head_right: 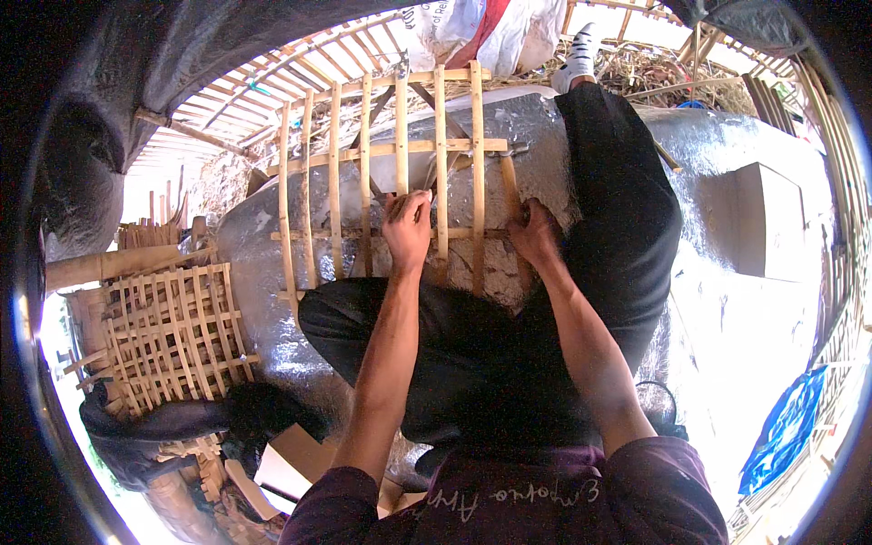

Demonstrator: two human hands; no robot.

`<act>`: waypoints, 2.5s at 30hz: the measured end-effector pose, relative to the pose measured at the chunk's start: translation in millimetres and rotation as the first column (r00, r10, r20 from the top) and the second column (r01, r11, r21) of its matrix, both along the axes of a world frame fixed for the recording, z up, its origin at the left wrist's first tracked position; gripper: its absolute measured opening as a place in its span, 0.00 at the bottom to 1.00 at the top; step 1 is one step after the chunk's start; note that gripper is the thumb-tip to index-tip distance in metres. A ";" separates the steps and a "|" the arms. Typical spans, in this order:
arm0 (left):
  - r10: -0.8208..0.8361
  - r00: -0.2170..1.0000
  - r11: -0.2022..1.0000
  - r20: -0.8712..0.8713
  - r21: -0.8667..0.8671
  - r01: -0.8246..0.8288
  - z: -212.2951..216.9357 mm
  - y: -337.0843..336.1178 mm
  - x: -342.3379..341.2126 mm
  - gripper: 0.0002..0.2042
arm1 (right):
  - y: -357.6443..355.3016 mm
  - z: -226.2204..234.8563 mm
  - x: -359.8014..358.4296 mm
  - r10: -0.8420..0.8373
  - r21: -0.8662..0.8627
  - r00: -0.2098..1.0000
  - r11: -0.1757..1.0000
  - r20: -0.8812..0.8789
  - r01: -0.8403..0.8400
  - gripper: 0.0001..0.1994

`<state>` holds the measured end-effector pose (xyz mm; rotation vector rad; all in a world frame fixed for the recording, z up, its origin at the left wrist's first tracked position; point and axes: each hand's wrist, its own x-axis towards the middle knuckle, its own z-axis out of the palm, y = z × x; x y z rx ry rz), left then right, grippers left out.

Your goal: The person assembles a bamboo lattice grid by fitting wooden strips together and using a small blade to trim the bamboo as needed.

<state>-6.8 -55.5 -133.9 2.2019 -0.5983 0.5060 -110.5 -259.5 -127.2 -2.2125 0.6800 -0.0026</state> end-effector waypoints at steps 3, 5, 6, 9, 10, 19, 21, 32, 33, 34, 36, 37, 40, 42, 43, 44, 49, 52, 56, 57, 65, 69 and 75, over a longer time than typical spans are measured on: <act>0.006 1.000 1.000 -0.014 -0.029 -0.006 2.9 0.8 -0.2 0.04 | -3.2 -2.4 -0.2 0.004 0.000 1.000 1.000 -0.017 -0.004 0.18; -0.014 1.000 0.995 -0.010 -0.099 0.013 5.5 -0.9 -0.1 0.03 | -4.1 -13.0 -0.6 -0.029 -0.014 1.000 0.999 -0.001 0.029 0.17; -0.002 1.000 0.995 0.009 -0.105 0.003 10.0 -0.1 -1.1 0.04 | -2.4 -9.7 0.8 -0.037 -0.001 0.999 0.999 -0.018 0.037 0.17; 0.096 0.991 0.943 -0.096 -0.310 -0.121 12.6 3.3 -3.3 0.05 | 1.2 -1.2 0.3 -0.035 0.013 0.998 0.999 -0.048 0.036 0.17; 0.166 0.976 0.921 -0.142 -0.330 -0.205 13.1 6.9 -2.6 0.07 | 0.2 -0.6 -1.1 -0.020 0.002 0.999 1.000 -0.044 0.020 0.17; 0.139 0.937 0.557 -0.322 -0.757 -0.343 36.6 43.4 -13.5 0.08 | -0.5 -10.3 0.4 -0.011 -0.013 0.999 1.000 -0.035 0.010 0.16; 0.137 0.933 0.576 -0.333 -0.739 -0.349 37.3 46.0 -25.7 0.08 | -0.4 -9.8 -0.2 0.004 -0.019 0.999 1.000 -0.032 -0.005 0.16; 0.036 0.885 0.590 -0.464 -0.704 -0.394 23.6 34.8 -22.8 0.06 | -5.9 -20.1 -1.9 -0.023 0.019 1.000 1.000 0.018 0.023 0.16; 0.037 0.880 0.584 -0.474 -0.704 -0.404 20.2 35.7 -22.1 0.06 | -6.1 -20.5 -2.6 -0.008 -0.006 1.000 1.000 0.030 0.008 0.16; 0.037 0.874 0.578 -0.484 -0.703 -0.414 17.0 36.8 -21.1 0.06 | -6.3 -20.7 -3.2 0.008 -0.030 0.999 1.000 0.041 -0.006 0.16; 0.047 0.858 0.550 -0.511 -0.704 -0.449 10.1 39.8 -17.7 0.06 | -4.4 -17.0 -3.7 0.025 -0.029 0.999 0.999 0.047 -0.024 0.17; 0.057 0.858 0.540 -0.510 -0.707 -0.456 6.5 42.3 -17.2 0.06 | -3.1 -11.5 -4.0 0.028 -0.002 0.999 1.000 0.043 -0.028 0.17; 0.077 0.850 0.482 -0.522 -0.726 -0.490 0.2 41.6 -13.6 0.06 | -3.3 -13.9 -4.3 -0.001 0.023 0.996 1.000 0.085 -0.001 0.19; 0.083 0.833 0.477 -0.547 -0.712 -0.515 -1.6 39.7 -14.0 0.05 | -3.0 -16.2 -6.5 -0.002 -0.118 0.981 0.993 0.196 0.026 0.20; 0.095 0.826 0.473 -0.556 -0.705 -0.529 -1.3 42.4 -13.8 0.05 | 9.8 0.3 -5.1 0.032 -0.250 0.958 0.967 0.284 0.041 0.20; 0.124 0.821 0.483 -0.558 -0.689 -0.541 -0.9 45.8 -13.0 0.05 | 23.2 15.4 -1.5 0.078 -0.375 0.928 0.924 0.364 0.069 0.20; 0.226 0.817 0.502 -0.530 -0.656 -0.564 -6.6 49.8 -10.6 0.05 | 69.3 46.3 40.4 0.508 -0.548 0.822 0.777 0.257 -0.309 0.19; 0.185 0.862 0.469 -0.472 -0.728 -0.500 -7.2 53.6 -14.1 0.05 | 85.2 49.4 65.2 0.582 -0.579 0.790 0.718 0.194 -0.387 0.18; 0.197 0.786 0.378 -0.585 -0.695 -0.612 4.7 43.5 -13.6 0.06 | 87.5 41.3 80.8 0.660 -0.644 0.750 0.593 0.045 -0.483 0.14; 0.209 0.791 0.405 -0.575 -0.685 -0.605 1.4 46.6 -12.6 0.06 | 88.7 38.7 83.3 0.692 -0.656 0.721 0.534 -0.023 -0.534 0.14; 0.149 0.831 0.343 -0.536 -0.760 -0.552 -5.5 45.4 -10.3 0.06 | 87.9 26.6 105.5 0.739 -0.715 0.671 0.435 -0.064 -0.547 0.12; 0.134 0.822 0.347 -0.553 -0.751 -0.562 -7.7 49.4 -9.6 0.06 | 84.4 28.8 114.4 0.755 -0.752 0.653 0.397 -0.059 -0.527 0.11; 0.110 0.821 0.355 -0.560 -0.750 -0.559 -5.1 49.6 -10.5 0.05 | 72.0 28.5 123.7 0.799 -0.763 0.596 0.334 -0.082 -0.553 0.10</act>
